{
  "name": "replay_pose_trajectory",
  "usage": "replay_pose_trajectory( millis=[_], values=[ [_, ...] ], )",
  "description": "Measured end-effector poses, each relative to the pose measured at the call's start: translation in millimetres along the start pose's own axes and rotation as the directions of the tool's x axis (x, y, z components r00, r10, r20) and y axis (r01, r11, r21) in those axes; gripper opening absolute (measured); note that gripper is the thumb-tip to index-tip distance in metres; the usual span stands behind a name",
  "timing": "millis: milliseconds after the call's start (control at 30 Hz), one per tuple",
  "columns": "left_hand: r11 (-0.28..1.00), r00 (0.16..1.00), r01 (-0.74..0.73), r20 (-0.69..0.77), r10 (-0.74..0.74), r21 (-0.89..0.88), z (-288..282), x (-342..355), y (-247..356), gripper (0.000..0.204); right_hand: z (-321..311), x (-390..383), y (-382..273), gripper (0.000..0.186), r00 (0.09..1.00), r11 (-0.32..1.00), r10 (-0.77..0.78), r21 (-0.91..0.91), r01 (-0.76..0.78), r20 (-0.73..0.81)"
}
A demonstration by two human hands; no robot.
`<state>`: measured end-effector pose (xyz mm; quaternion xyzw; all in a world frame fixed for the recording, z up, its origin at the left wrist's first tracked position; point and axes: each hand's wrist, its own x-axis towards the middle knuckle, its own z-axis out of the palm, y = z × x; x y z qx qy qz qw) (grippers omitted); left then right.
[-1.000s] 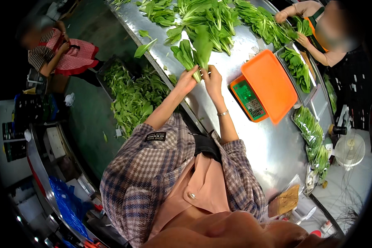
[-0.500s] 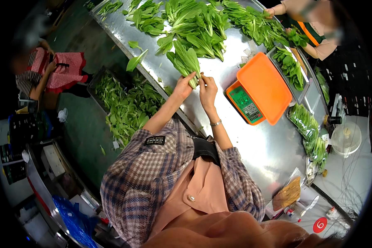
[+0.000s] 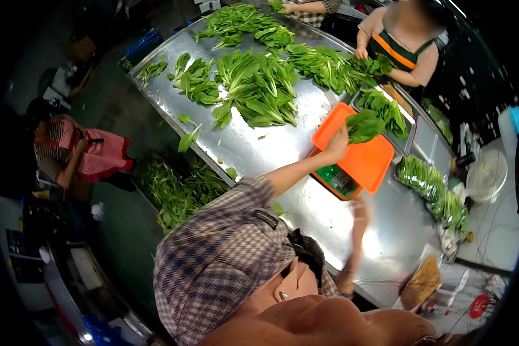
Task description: The person sorts leafy green vegetables on a metal counter, measures them on an orange scale, wraps them with plastic film, and places them into plastic bags.
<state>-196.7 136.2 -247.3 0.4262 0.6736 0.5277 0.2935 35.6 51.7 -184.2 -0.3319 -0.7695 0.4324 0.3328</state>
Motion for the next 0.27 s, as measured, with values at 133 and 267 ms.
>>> replay_pose_trajectory(
  millis=[133, 267],
  values=[
    [0.818, 0.979, -0.059, 0.193, -0.065, 0.573, 30.3, -23.3, 46.1, 0.077, -141.1, 30.5, -120.5, 0.040, 0.605, 0.797, -0.598, -0.314, 0.516, -0.526],
    [0.862, 0.924, -0.381, 0.097, 0.371, 0.335, -44.4, -85.7, -13.7, 0.074, -175.6, 29.6, -193.6, 0.059, 0.443, 0.562, -0.811, -0.300, 0.771, -0.381]
  ],
)
